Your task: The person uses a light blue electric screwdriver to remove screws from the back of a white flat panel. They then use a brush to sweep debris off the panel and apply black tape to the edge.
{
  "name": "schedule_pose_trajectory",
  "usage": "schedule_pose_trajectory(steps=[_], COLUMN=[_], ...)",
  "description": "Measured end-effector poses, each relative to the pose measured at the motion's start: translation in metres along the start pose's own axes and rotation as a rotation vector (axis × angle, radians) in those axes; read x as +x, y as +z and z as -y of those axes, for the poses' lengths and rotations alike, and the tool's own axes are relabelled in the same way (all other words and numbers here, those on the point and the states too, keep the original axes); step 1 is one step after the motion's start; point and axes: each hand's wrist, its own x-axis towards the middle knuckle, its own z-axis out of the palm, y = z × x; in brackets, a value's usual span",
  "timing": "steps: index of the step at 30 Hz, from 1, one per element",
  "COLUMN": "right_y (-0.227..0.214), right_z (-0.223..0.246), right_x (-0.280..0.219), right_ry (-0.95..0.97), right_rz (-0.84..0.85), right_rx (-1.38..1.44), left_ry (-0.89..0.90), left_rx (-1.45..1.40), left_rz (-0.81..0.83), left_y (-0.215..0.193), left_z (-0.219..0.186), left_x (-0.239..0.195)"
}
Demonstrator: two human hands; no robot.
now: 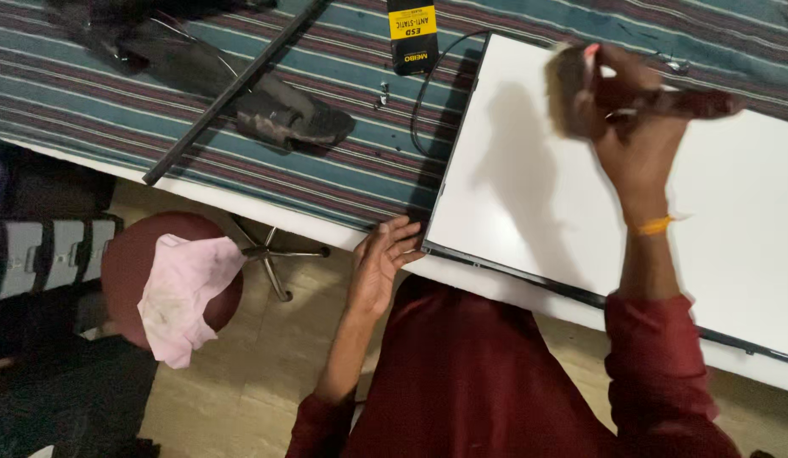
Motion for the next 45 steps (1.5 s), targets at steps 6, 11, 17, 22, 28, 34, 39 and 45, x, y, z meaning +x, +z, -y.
schedule_pose_trajectory(steps=[6,11,17,22,28,34,39,45], right_y=[-0.022,0.073,0.073,0.033,0.056,0.066,0.039,0.012], right_z=[-0.066,0.073,0.161,0.072,0.146,0.216,0.160,0.088], right_x=[0.052,0.031,-0.049,0.014,0.003,-0.070,-0.062,-0.030], right_ry=[0.100,0.010,0.464,0.198,-0.003,-0.053,0.566,0.482], right_rz=[0.133,0.292,0.809,0.130,0.459,0.680,0.502,-0.193], right_rx=[-1.291,-0.230,0.588,-0.050,-0.283,0.639,0.313,0.358], left_ry=[0.018,-0.049,-0.083,-0.063,-0.136,-0.120,0.121,0.019], left_rx=[0.028,-0.368,-0.657,-0.315,-0.454,-0.435,0.048,0.128], left_rz=[0.024,0.036,0.247,0.081,-0.009,0.031,-0.127,-0.114], left_y=[-0.003,-0.021,-0.044,-0.028,-0.017,-0.020,-0.023,-0.004], left_z=[0.023,0.058,0.068,0.047,0.036,0.043,0.023,0.011], left_x=[-0.010,-0.002,-0.001,-0.014,-0.018,-0.010,-0.020,-0.025])
